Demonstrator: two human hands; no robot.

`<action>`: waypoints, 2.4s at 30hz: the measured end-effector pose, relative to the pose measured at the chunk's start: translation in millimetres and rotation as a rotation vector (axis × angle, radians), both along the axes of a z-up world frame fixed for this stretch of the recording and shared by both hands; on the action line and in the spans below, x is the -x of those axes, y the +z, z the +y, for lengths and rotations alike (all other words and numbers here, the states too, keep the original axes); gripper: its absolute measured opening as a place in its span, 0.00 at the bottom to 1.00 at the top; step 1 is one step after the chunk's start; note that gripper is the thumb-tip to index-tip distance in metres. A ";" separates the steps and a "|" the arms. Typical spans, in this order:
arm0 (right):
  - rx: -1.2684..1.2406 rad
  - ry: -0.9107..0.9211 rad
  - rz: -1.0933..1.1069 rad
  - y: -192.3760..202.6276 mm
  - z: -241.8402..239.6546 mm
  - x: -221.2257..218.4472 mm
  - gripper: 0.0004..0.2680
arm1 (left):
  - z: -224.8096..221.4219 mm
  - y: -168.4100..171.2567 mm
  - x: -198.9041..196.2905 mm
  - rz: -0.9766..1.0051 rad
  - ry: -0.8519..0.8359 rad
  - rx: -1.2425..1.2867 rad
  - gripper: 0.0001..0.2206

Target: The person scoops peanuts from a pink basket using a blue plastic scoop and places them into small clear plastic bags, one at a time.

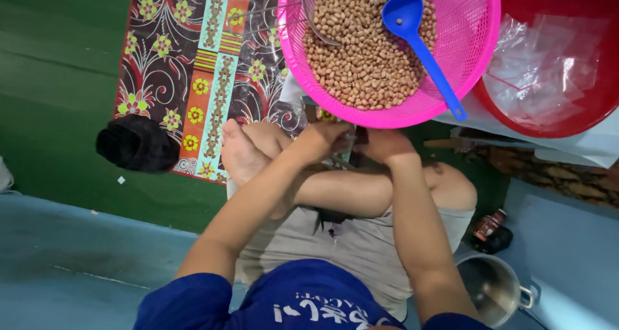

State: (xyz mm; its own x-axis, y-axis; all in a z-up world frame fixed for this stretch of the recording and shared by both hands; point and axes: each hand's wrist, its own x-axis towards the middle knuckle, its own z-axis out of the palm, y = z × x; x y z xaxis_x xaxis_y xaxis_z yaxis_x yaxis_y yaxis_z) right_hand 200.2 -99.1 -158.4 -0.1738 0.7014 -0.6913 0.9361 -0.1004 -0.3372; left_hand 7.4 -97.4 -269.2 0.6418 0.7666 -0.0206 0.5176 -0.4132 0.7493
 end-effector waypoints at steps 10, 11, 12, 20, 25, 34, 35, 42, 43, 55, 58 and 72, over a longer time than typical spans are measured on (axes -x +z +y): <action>-0.002 0.119 0.012 7.5 8.0 20.4 0.17 | 3.9 -5.3 2.5 0.069 0.031 0.049 0.20; 0.000 0.106 0.004 -9.8 5.9 15.5 0.17 | 4.6 0.8 4.2 0.105 0.013 0.061 0.15; 0.001 0.095 -0.004 -27.0 4.7 10.0 0.17 | 6.2 7.0 5.4 0.140 -0.005 0.072 0.11; -0.021 0.079 -0.008 -38.2 4.4 10.2 0.15 | 10.2 17.7 4.3 0.109 0.044 0.032 0.08; -0.047 0.091 0.018 -25.0 5.4 14.9 0.14 | 8.8 24.4 7.0 0.059 0.044 0.028 0.09; -0.071 0.089 -0.001 -9.1 6.3 16.6 0.13 | 8.7 10.2 5.6 0.050 0.066 0.026 0.12; -0.108 0.113 -0.022 -17.5 6.1 13.9 0.13 | 8.6 11.5 6.5 0.015 0.062 0.014 0.11; -0.230 0.120 -0.054 19.7 6.4 23.2 0.13 | 8.9 -9.8 6.2 -0.030 0.103 0.000 0.07; -0.231 0.119 -0.053 23.5 6.4 25.6 0.13 | 8.4 -8.8 6.3 -0.029 0.103 -0.001 0.07; -0.149 0.090 -0.052 -13.3 8.0 17.5 0.17 | 10.9 5.1 8.4 0.016 0.130 -0.001 0.07; -0.219 0.105 -0.021 -7.9 6.8 18.0 0.17 | 11.6 1.4 9.9 -0.076 0.148 -0.037 0.04; -0.499 0.172 0.000 -34.5 4.0 15.8 0.07 | 13.5 3.2 6.0 -0.291 0.147 -0.027 0.04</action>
